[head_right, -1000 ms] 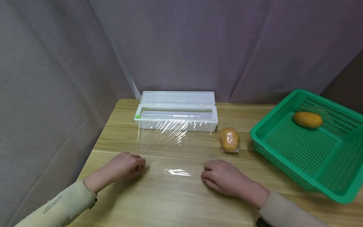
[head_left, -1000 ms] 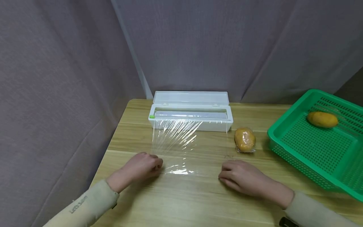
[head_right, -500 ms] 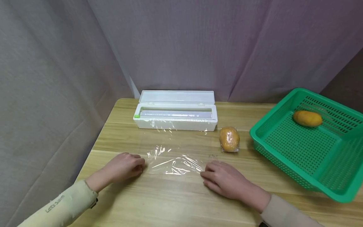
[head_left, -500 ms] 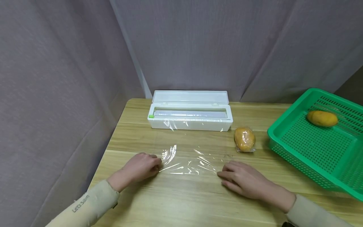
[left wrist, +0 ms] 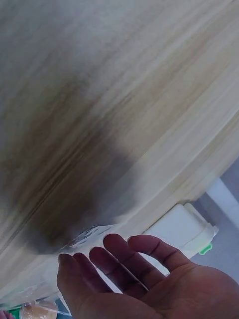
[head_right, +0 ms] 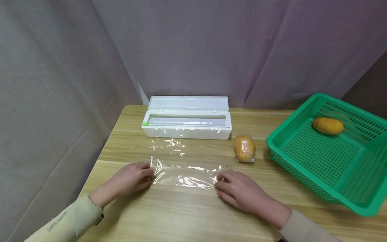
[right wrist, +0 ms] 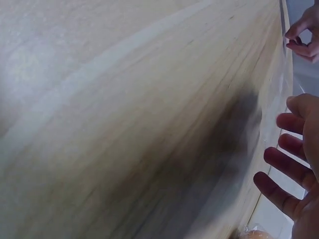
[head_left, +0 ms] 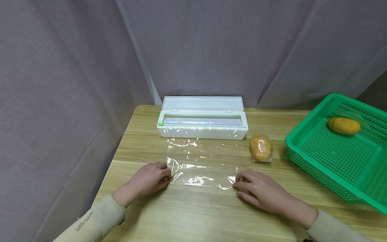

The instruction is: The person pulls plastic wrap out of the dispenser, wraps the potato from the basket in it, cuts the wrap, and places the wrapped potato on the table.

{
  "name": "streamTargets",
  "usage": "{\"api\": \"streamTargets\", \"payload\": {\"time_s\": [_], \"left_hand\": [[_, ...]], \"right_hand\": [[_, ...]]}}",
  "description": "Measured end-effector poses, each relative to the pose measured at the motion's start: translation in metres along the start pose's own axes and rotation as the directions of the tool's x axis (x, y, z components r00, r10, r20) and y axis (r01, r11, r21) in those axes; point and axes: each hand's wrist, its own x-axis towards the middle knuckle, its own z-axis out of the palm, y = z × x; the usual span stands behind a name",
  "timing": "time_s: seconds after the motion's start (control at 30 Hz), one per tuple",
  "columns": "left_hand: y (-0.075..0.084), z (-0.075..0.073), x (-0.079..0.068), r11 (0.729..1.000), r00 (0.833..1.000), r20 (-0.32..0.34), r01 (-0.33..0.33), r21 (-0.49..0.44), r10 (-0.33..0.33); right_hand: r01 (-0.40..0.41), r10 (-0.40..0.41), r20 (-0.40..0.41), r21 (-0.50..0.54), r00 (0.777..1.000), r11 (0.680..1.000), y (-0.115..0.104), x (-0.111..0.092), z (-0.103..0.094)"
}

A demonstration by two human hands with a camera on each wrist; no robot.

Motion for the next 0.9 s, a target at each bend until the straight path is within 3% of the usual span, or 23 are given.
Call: {"api": "streamTargets", "payload": {"time_s": [0.2,0.4,0.6,0.9], "left_hand": [[0.004,0.002,-0.007,0.999,0.998,-0.056,-0.025,0.043,0.027],[0.005,0.006,-0.017,0.997,0.998,-0.056,-0.024,0.069,0.028],[0.003,0.011,-0.023,0.996,0.999,-0.041,-0.027,0.089,0.030],[0.003,0.015,-0.023,0.994,0.998,-0.056,-0.036,0.107,0.042]], "right_hand": [[-0.088,0.087,-0.030,-0.003,0.996,0.996,-0.001,-0.004,-0.006],[-0.154,0.162,-0.093,0.087,0.982,0.984,-0.003,-0.004,-0.011],[-0.224,0.240,-0.093,0.158,0.966,0.962,-0.005,-0.005,-0.014],[-0.226,0.238,-0.110,0.109,0.965,0.968,0.006,0.003,-0.032]]}}
